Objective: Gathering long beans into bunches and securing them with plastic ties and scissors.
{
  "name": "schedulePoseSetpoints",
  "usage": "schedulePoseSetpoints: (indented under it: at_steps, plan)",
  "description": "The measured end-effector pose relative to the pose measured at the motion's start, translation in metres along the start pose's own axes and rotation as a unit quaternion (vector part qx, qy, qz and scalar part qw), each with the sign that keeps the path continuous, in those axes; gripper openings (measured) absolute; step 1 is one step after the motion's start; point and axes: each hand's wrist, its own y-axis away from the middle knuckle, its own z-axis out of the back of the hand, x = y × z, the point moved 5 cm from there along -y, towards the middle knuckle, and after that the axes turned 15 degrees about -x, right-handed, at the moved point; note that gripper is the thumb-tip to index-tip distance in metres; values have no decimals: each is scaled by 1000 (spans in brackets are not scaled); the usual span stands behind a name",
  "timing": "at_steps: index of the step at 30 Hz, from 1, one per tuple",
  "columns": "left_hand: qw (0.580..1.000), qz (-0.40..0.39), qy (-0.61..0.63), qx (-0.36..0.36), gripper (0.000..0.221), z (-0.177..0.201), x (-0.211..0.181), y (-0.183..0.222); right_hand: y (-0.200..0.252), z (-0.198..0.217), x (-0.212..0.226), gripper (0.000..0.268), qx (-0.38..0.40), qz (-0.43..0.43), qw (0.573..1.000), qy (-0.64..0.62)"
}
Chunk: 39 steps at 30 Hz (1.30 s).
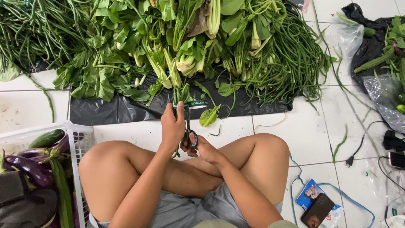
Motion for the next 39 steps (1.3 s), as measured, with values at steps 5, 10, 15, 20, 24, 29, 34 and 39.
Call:
schedulePoseSetpoints:
  at_steps: [5, 10, 15, 20, 24, 29, 34, 39]
  plan:
    - [1000, 8, 9, 4, 56, 1, -2, -1, -1, 1, -1, 51, -17, 1, 1000, -1]
    - [1000, -22, -16, -7, 49, 4, -12, 1, 0, -1, 0, 49, -39, -4, 999, -17]
    - [999, 11, -45, 23, 73, 7, -24, 4, -1, 0, -1, 49, -49, -2, 998, -26]
    - [998, 17, -43, 38, 75, 9, -24, 3, -4, 1, -12, 48, -55, 2, 998, -34]
    - [998, 15, -44, 37, 76, 10, -25, 1, -7, 1, -20, 45, -66, 6, 997, -36]
    - [999, 28, -35, 25, 77, 14, -29, -3, -3, -3, -15, 46, -63, 5, 998, -31]
    - [998, 60, 37, 2, 80, 16, -17, -15, -6, 3, -13, 44, -76, -12, 997, 14]
    - [994, 84, 74, 16, 92, 19, -30, -13, 7, 18, 25, 37, -125, -86, 831, 535]
